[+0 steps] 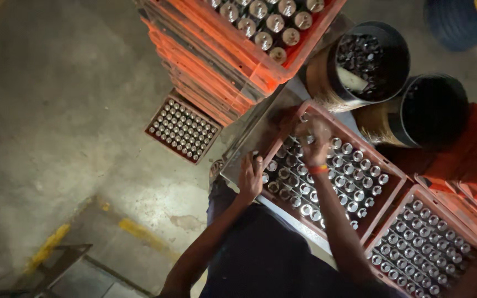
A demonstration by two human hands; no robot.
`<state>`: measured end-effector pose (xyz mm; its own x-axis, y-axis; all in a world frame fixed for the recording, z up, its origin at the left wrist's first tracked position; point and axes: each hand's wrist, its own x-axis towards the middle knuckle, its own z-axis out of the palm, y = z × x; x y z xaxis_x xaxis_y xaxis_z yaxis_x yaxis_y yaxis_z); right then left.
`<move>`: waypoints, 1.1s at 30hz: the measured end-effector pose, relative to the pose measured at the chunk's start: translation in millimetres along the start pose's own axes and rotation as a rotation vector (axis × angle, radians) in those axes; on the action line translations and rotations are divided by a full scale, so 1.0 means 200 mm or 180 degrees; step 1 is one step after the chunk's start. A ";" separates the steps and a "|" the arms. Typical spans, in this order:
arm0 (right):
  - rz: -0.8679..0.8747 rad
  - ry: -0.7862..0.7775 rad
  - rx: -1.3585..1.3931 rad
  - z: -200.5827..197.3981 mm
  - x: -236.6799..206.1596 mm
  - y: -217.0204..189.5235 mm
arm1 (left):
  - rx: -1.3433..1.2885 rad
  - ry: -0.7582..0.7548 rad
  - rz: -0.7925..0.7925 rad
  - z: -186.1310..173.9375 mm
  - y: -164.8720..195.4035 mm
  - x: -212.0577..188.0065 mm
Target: The person repeatedly picks up small metal caps from a crate and places them into a nearby bucket. The person works continuously, handling the caps one at a time or in small groups, and occasionally moves between crates.
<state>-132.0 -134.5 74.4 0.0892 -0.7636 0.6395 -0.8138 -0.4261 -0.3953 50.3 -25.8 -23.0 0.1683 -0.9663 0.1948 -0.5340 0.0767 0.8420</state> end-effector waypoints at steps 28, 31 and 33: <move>0.1063 -0.0478 0.0729 -0.04 0.07 0.16 | 0.0972 0.0558 0.1266 -0.04 -0.01 0.04; 0.0783 -0.0022 0.0504 -0.10 -0.01 0.16 | -0.0319 -0.0212 -0.0990 -0.06 0.03 0.06; 0.0573 0.0165 0.0355 -0.16 -0.13 0.10 | -0.0456 -0.0107 -0.0966 -0.08 0.05 0.07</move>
<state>-168.2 -108.3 71.6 -0.0838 -0.8074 0.5840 -0.7449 -0.3385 -0.5749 59.7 -35.2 -3.1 0.2731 -0.9577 -0.0904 -0.3416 -0.1844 0.9216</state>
